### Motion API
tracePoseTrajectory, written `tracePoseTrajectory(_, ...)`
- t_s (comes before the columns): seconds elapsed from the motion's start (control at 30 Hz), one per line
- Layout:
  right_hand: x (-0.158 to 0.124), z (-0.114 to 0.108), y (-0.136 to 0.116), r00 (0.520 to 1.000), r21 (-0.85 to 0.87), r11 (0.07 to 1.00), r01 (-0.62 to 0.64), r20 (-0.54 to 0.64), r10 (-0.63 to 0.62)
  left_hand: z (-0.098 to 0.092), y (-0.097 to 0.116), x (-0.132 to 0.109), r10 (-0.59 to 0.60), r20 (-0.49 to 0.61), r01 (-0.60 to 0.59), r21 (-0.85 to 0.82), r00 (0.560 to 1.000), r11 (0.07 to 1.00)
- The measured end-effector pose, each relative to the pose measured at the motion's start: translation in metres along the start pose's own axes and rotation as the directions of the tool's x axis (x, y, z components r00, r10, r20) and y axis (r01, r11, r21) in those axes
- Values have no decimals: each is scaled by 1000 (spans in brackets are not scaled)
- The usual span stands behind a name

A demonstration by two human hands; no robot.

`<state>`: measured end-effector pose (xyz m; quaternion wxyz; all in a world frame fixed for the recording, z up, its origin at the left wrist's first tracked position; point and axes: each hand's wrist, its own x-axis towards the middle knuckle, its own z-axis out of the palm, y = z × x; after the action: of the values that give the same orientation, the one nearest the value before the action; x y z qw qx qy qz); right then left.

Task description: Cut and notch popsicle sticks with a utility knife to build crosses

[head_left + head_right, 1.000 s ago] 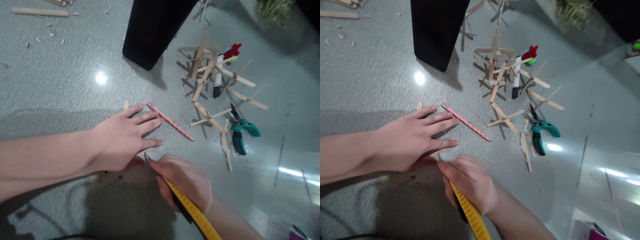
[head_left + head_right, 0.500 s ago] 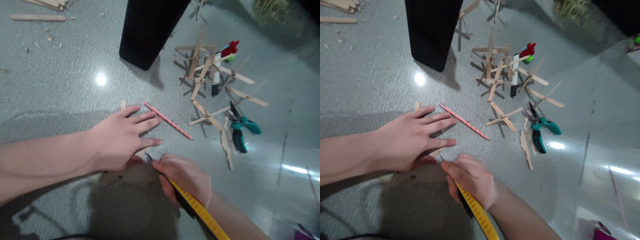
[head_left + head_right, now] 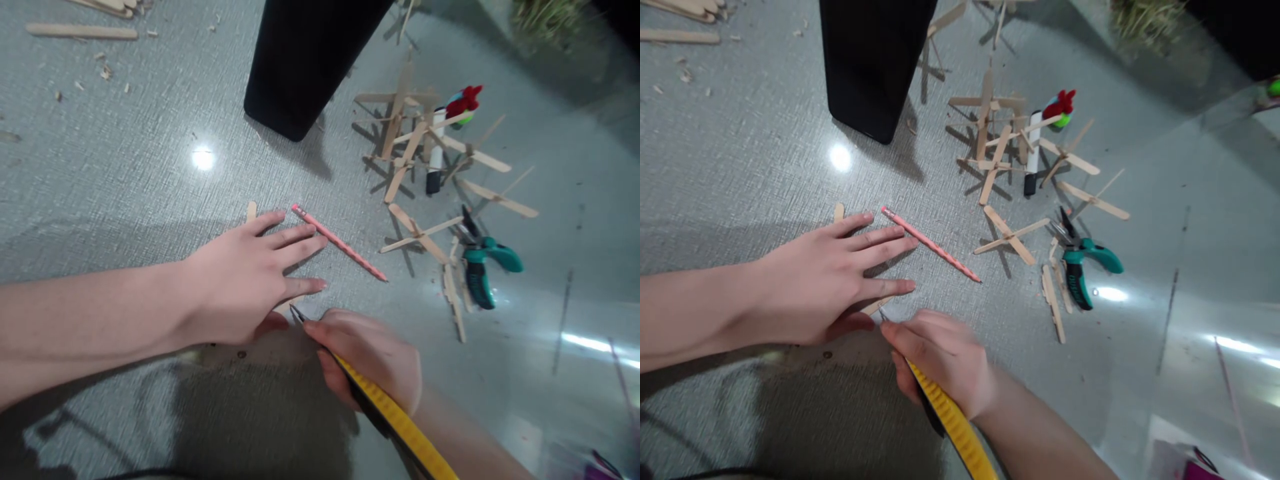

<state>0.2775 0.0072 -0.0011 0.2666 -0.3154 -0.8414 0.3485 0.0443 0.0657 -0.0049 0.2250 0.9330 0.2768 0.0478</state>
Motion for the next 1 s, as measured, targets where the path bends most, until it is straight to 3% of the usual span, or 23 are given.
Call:
tracePoseTrajectory(0.17, -6, -2, 4, 998, 52, 999, 17, 59, -20, -4, 2, 0, -20, 38, 19, 9, 999, 1000)
tracePoseTrajectory(0.27, -7, -3, 6, 997, 79, 996, 51, 47, -55, -5, 2, -1, -25, 38, 25, 11, 999, 1000)
tracePoseTrajectory(0.47, 0, -2, 1, 1000, -38, 999, 18, -17, -18, -2, 1, 0, -21, 30, 21, 1, 999, 1000)
tracePoseTrajectory(0.7, 2, -1, 2, 1000, -3, 1000, 26, 2, -26, 2, -1, 1, -1, 1, 1, 14, 1000, 1000)
tracePoseTrajectory(1.0, -8, -2, 0, 1000, 17, 1000, 13, 21, -14, -6, 2, 0, -34, 64, 34, 2, 997, 999)
